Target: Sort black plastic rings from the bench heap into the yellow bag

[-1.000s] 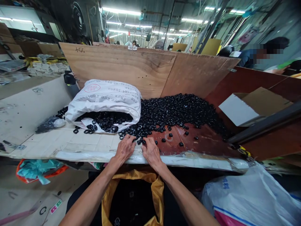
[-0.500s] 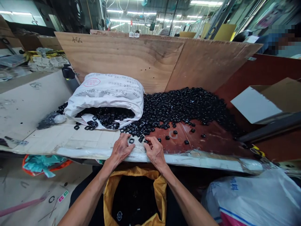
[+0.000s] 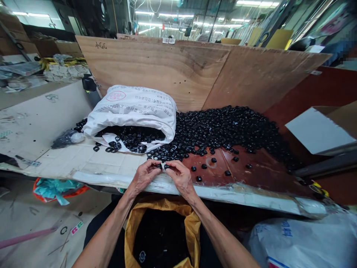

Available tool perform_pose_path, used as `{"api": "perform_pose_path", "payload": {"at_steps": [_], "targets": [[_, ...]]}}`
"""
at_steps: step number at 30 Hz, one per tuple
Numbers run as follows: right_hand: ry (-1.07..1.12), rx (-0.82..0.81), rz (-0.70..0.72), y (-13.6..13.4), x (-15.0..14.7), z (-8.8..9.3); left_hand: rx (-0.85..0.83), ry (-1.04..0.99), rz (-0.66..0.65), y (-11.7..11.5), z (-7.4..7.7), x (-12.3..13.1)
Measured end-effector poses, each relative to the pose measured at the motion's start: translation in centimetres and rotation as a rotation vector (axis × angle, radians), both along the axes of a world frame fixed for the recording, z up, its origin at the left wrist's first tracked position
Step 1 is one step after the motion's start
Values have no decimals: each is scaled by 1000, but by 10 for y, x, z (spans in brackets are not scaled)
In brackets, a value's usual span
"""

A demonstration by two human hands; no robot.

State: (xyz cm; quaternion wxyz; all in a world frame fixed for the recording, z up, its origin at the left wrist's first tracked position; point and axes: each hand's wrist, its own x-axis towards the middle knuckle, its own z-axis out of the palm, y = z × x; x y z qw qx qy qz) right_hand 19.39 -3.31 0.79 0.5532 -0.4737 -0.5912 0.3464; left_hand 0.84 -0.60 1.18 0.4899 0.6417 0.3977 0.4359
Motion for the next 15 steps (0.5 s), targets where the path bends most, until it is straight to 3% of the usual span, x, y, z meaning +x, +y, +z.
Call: {"api": "perform_pose_path", "payload": {"at_steps": [4, 15], "targets": [[-3, -48, -22, 1, -10, -7, -36, -66, -13, 0, -3, -2], [-187, 8, -77, -1, -13, -5, 247, 69, 2, -4, -2, 0]]}}
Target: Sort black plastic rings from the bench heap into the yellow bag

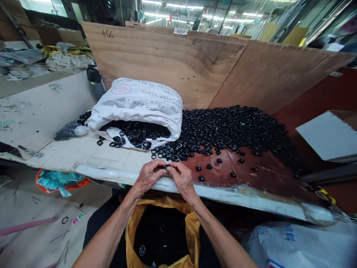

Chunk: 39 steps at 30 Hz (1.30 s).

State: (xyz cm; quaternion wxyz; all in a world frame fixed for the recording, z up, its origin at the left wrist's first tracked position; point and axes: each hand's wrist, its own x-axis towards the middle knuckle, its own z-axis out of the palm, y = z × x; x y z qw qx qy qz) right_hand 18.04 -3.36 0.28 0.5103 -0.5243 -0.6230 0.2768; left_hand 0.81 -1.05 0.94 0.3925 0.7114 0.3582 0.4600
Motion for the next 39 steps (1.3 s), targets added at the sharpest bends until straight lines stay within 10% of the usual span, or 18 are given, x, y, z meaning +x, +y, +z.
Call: {"api": "perform_pose_path", "payload": {"at_steps": [7, 31, 39], "targets": [[-257, 67, -76, 4, -5, -8, 8, 9, -48, -1, 1, 1], [-50, 122, -4, -11, -3, 9, -118, -75, 7, 0, -3, -1], [29, -221, -44, -42, -11, 8, 135, 151, 1, -36, 7, -1]]}}
